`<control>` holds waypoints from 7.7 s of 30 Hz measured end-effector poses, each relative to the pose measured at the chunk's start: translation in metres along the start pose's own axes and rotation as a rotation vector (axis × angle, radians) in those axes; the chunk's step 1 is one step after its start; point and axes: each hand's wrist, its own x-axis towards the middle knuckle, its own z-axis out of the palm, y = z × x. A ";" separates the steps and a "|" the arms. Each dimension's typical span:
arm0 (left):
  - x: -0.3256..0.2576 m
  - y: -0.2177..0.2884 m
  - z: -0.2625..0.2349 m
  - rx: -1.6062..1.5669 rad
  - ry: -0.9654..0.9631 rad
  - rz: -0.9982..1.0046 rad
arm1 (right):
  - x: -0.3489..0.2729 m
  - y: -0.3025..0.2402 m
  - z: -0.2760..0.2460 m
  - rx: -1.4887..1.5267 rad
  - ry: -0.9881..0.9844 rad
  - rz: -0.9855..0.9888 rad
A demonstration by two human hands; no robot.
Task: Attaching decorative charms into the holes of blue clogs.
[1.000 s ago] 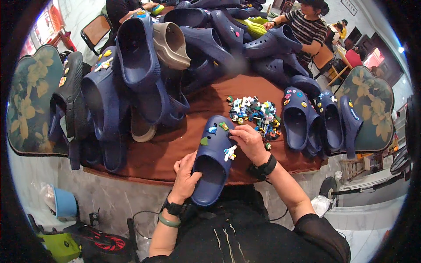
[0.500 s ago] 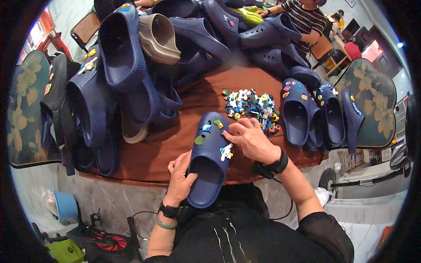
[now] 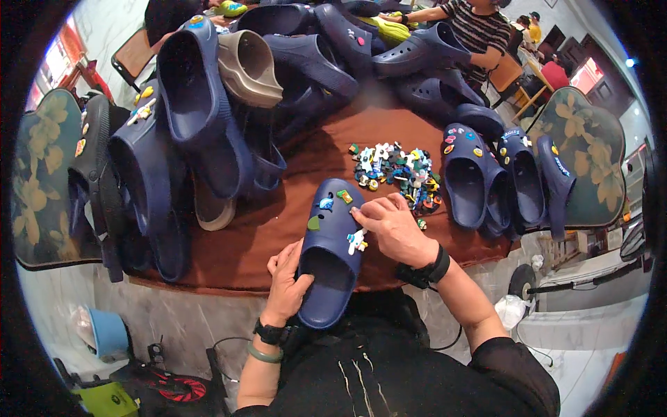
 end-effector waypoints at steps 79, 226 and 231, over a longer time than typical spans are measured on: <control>-0.002 0.001 0.003 -0.013 0.059 0.016 | 0.060 -0.028 0.005 -0.138 0.117 -0.270; -0.002 -0.015 -0.038 0.809 0.124 0.330 | 0.025 0.339 -0.087 -0.764 -0.313 0.869; -0.004 -0.013 -0.036 0.804 0.105 0.312 | -0.002 0.329 -0.134 -0.670 -0.186 0.830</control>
